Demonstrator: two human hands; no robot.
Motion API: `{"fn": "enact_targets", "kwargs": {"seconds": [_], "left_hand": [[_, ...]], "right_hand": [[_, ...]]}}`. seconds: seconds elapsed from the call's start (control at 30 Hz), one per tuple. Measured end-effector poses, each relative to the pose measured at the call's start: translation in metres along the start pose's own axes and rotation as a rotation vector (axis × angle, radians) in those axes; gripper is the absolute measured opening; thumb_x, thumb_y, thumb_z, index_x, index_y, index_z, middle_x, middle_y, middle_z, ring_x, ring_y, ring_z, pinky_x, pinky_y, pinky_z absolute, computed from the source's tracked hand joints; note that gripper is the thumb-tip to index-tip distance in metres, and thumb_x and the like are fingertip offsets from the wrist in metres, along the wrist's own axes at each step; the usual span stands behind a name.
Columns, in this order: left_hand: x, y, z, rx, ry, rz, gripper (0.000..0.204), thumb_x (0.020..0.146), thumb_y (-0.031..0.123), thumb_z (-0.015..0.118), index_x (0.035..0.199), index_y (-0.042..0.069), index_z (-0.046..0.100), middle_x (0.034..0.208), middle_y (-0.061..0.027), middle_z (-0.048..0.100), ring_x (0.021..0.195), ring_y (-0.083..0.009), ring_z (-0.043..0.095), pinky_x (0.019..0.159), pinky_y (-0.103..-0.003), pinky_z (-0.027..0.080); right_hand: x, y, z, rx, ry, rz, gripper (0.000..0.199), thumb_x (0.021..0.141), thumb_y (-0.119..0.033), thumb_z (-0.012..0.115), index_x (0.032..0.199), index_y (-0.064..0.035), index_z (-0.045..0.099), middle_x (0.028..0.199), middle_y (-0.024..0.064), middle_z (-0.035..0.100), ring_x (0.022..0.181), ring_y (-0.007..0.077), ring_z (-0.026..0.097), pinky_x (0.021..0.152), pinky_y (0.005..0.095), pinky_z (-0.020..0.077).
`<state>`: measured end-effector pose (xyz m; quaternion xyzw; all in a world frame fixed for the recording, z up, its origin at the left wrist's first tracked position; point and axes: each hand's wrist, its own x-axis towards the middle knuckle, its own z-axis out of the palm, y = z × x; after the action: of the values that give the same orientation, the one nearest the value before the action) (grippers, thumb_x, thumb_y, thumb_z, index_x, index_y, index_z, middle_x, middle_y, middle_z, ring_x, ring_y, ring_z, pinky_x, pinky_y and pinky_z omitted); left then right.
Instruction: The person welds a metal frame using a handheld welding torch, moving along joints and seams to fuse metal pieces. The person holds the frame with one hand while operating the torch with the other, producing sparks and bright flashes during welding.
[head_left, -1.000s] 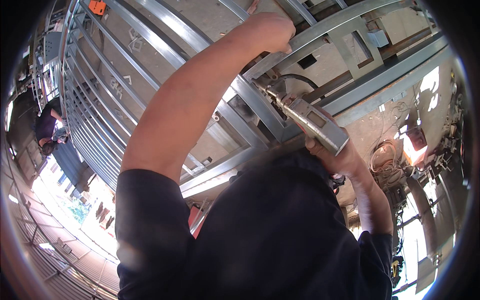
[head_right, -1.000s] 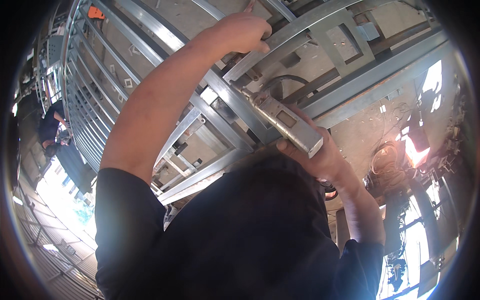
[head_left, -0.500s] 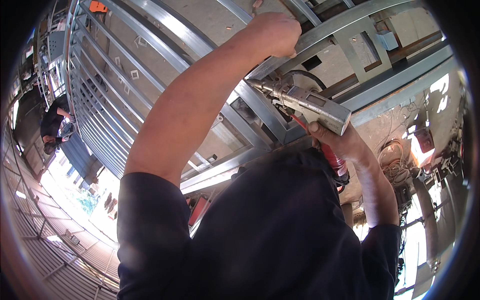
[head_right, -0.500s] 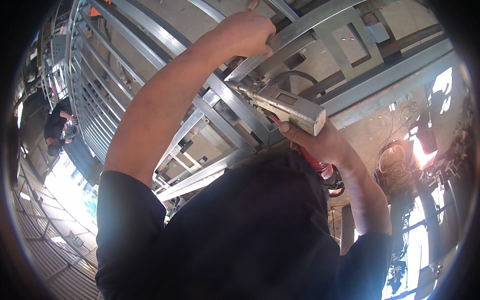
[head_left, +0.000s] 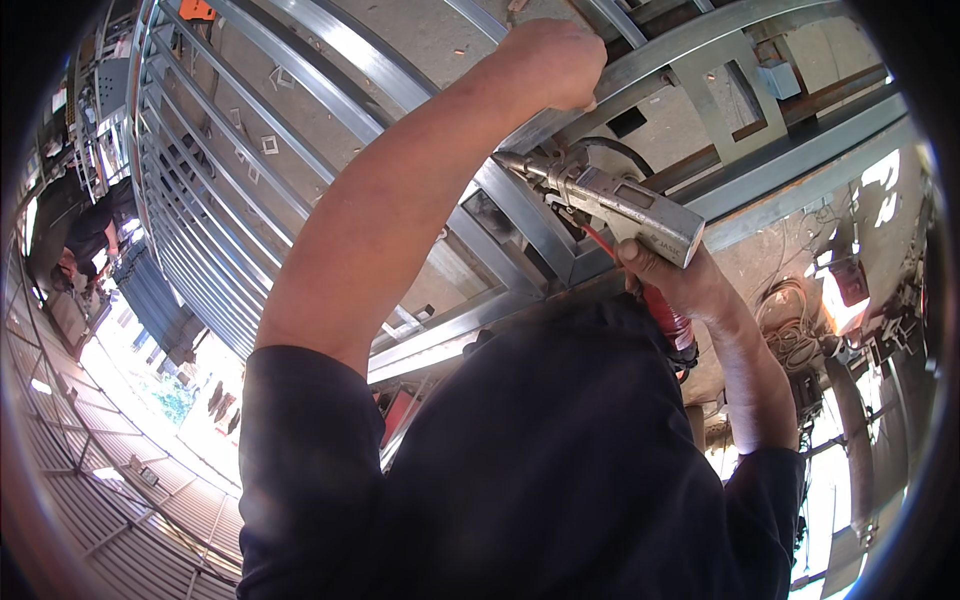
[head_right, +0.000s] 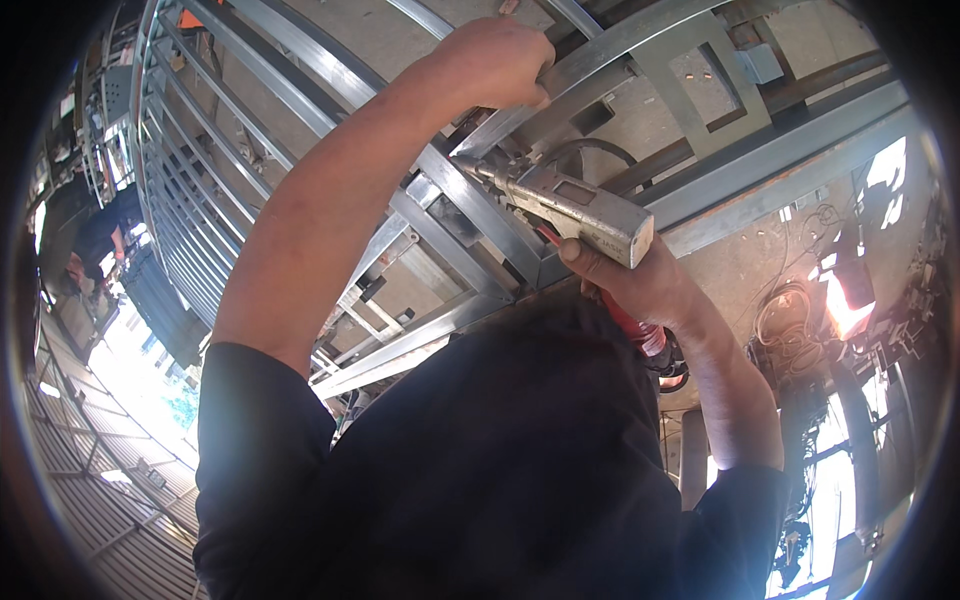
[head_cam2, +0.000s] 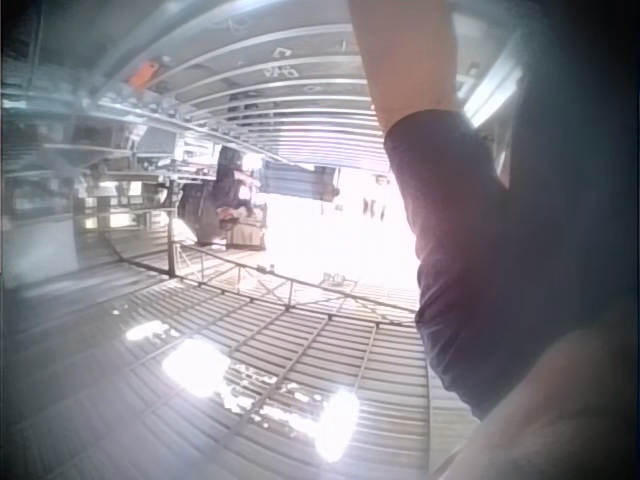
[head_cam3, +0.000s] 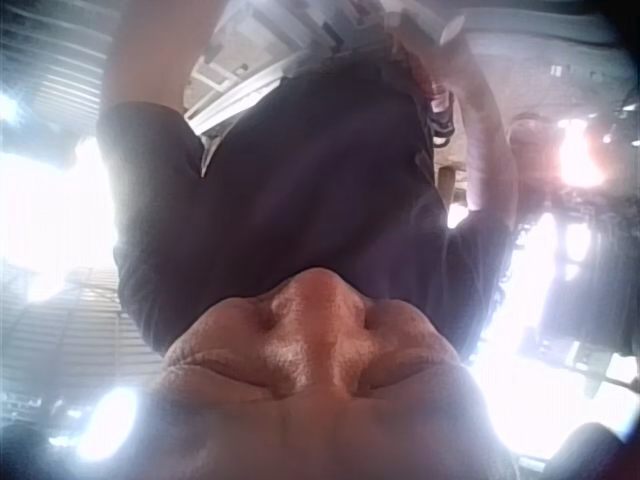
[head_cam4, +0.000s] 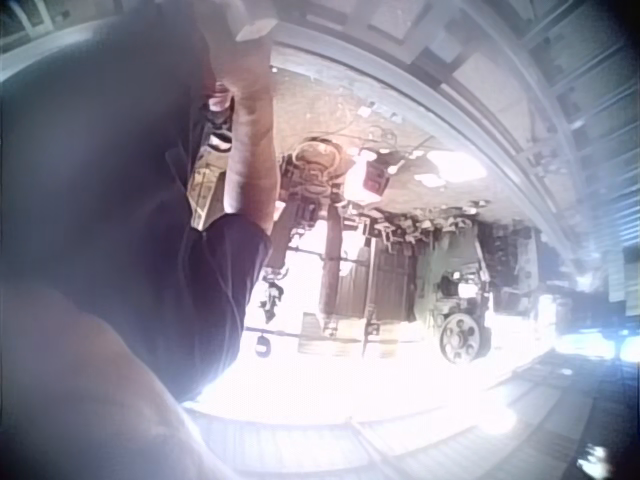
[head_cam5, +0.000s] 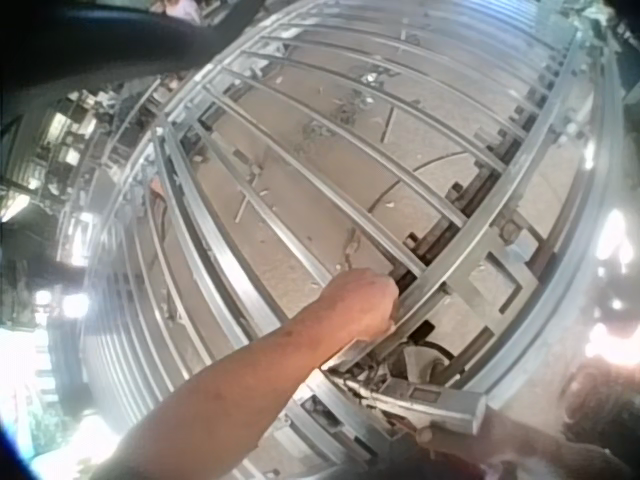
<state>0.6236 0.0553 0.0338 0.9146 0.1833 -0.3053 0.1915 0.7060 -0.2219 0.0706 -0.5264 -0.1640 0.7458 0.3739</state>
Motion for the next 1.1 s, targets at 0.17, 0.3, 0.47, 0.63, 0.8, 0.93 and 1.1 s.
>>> {"fn": "enact_targets", "kwargs": {"seconds": [0.17, 0.3, 0.47, 0.63, 0.8, 0.93, 1.1], "left_hand": [[0.002, 0.000, 0.001, -0.016, -0.002, -0.006, 0.034, 0.081, 0.033, 0.088, 0.105, 0.009, 0.081, 0.100, -0.0145, 0.080, 0.100, -0.0353, 0.076, 0.089, -0.050, 0.059], [0.000, 0.000, -0.001, -0.022, 0.000, -0.001, 0.034, 0.082, 0.033, 0.088, 0.105, 0.009, 0.081, 0.100, -0.0145, 0.080, 0.102, -0.0353, 0.076, 0.091, -0.050, 0.059], [0.001, 0.002, -0.005, -0.022, -0.027, -0.005, 0.034, 0.083, 0.033, 0.088, 0.106, 0.009, 0.082, 0.101, -0.0138, 0.080, 0.102, -0.0349, 0.076, 0.091, -0.049, 0.059], [0.001, 0.002, -0.005, -0.022, -0.025, -0.004, 0.035, 0.085, 0.032, 0.087, 0.109, 0.006, 0.084, 0.107, -0.0137, 0.082, 0.102, -0.0349, 0.078, 0.085, -0.048, 0.063], [0.002, 0.002, -0.001, -0.036, -0.012, -0.014, 0.034, 0.083, 0.032, 0.088, 0.106, 0.009, 0.082, 0.100, -0.0140, 0.080, 0.102, -0.0354, 0.076, 0.091, -0.049, 0.058], [0.001, 0.002, -0.006, -0.020, -0.029, 0.007, 0.033, 0.083, 0.032, 0.088, 0.105, 0.008, 0.082, 0.099, -0.0148, 0.080, 0.102, -0.0355, 0.076, 0.094, -0.049, 0.058], [-0.009, -0.003, -0.014, -0.062, -0.009, 0.111, 0.033, 0.083, 0.032, 0.088, 0.104, 0.007, 0.081, 0.099, -0.0157, 0.080, 0.102, -0.0359, 0.076, 0.097, -0.049, 0.057]], "right_hand": [[-0.001, 0.003, 0.002, -0.016, 0.029, -0.010, 0.051, 0.104, -0.035, 0.078, 0.140, -0.0031, 0.064, 0.099, 0.0011, 0.071, 0.075, 0.0080, 0.064, 0.066, 0.0267, 0.0559], [-0.002, -0.006, 0.005, -0.013, 0.019, 0.032, 0.049, 0.103, -0.033, 0.079, 0.139, -0.0031, 0.065, 0.096, 0.0004, 0.070, 0.073, 0.0073, 0.063, 0.065, 0.0267, 0.0544], [-0.003, -0.005, 0.007, -0.015, 0.030, 0.029, 0.051, 0.103, -0.032, 0.079, 0.142, -0.0034, 0.064, 0.096, -0.0001, 0.069, 0.075, 0.0073, 0.063, 0.066, 0.0264, 0.0540], [-0.003, -0.006, 0.007, -0.043, 0.019, 0.024, 0.050, 0.103, -0.033, 0.079, 0.141, -0.0035, 0.065, 0.095, 0.0003, 0.070, 0.074, 0.0075, 0.064, 0.066, 0.0266, 0.0543], [-0.006, -0.006, 0.005, -0.070, 0.028, 0.048, 0.050, 0.103, -0.032, 0.080, 0.141, -0.0038, 0.065, 0.097, 0.0006, 0.071, 0.074, 0.0075, 0.064, 0.066, 0.0268, 0.0548], [-0.008, -0.004, 0.005, -0.060, 0.023, 0.030, 0.050, 0.102, -0.032, 0.080, 0.141, -0.0046, 0.065, 0.099, 0.0005, 0.071, 0.075, 0.0074, 0.064, 0.067, 0.0269, 0.0550], [-0.011, -0.004, 0.004, -0.067, 0.017, 0.044, 0.050, 0.102, -0.031, 0.080, 0.142, -0.0054, 0.065, 0.104, 0.0010, 0.072, 0.077, 0.0073, 0.064, 0.068, 0.0264, 0.0556]]}}
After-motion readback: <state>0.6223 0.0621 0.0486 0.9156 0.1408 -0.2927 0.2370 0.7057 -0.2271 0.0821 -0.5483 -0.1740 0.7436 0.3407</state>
